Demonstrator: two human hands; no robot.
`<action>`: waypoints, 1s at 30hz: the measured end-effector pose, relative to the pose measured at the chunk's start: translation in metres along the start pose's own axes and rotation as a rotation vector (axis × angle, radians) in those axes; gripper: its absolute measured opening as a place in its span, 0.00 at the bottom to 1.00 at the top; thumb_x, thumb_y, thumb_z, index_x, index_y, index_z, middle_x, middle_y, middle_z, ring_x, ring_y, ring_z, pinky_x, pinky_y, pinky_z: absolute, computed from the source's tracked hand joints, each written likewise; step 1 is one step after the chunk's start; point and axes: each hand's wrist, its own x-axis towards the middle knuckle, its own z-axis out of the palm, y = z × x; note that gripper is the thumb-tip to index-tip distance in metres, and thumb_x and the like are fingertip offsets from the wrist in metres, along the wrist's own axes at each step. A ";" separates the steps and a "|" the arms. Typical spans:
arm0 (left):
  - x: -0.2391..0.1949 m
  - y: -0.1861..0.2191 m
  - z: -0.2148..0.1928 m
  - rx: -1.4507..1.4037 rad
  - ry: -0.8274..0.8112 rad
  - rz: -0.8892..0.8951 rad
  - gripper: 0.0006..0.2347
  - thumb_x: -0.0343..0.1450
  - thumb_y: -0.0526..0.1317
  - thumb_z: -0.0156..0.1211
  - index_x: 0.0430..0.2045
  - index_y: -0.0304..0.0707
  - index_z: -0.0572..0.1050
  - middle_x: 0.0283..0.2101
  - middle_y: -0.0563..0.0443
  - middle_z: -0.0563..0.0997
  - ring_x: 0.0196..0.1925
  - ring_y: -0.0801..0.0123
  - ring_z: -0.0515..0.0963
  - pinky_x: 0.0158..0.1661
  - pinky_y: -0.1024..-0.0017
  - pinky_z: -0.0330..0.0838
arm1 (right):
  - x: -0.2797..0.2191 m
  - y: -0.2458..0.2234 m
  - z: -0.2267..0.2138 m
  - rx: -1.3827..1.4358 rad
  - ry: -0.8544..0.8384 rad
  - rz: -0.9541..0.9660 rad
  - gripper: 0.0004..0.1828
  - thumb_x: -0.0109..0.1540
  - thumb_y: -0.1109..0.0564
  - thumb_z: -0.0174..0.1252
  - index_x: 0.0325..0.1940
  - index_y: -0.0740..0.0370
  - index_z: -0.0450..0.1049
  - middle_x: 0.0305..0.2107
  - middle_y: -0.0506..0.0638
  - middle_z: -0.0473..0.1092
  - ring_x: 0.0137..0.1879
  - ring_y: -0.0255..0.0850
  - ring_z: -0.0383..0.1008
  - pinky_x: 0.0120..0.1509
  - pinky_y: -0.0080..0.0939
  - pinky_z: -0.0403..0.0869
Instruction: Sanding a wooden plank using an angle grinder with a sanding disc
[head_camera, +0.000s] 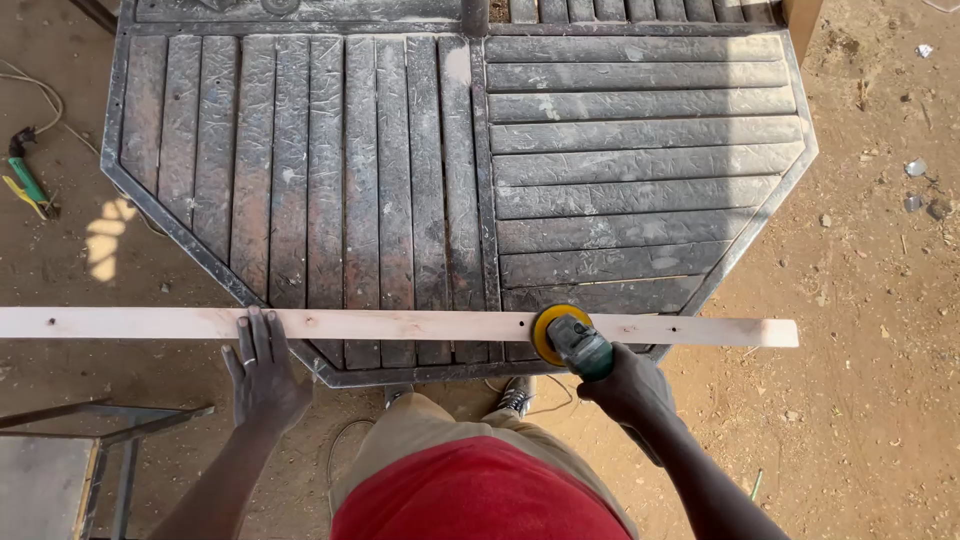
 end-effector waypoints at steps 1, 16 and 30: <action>0.001 0.000 0.000 -0.001 -0.003 -0.003 0.54 0.55 0.49 0.69 0.76 0.35 0.41 0.81 0.35 0.34 0.82 0.43 0.34 0.71 0.32 0.42 | -0.005 -0.026 0.014 -0.004 -0.002 -0.001 0.36 0.47 0.37 0.72 0.54 0.55 0.75 0.43 0.64 0.78 0.57 0.63 0.77 0.61 0.59 0.76; -0.007 -0.110 -0.021 -0.032 0.102 0.211 0.46 0.60 0.43 0.64 0.76 0.43 0.48 0.81 0.45 0.45 0.83 0.51 0.41 0.72 0.38 0.42 | -0.038 -0.159 0.068 -0.032 -0.074 -0.077 0.39 0.47 0.32 0.69 0.53 0.58 0.73 0.43 0.65 0.77 0.57 0.65 0.76 0.60 0.63 0.75; 0.003 -0.071 -0.021 -0.119 -0.037 -0.013 0.46 0.62 0.47 0.64 0.75 0.37 0.44 0.81 0.37 0.39 0.82 0.44 0.38 0.70 0.39 0.49 | -0.065 -0.228 0.059 -0.062 -0.163 -0.118 0.39 0.48 0.35 0.70 0.55 0.59 0.75 0.45 0.62 0.77 0.58 0.60 0.76 0.60 0.58 0.75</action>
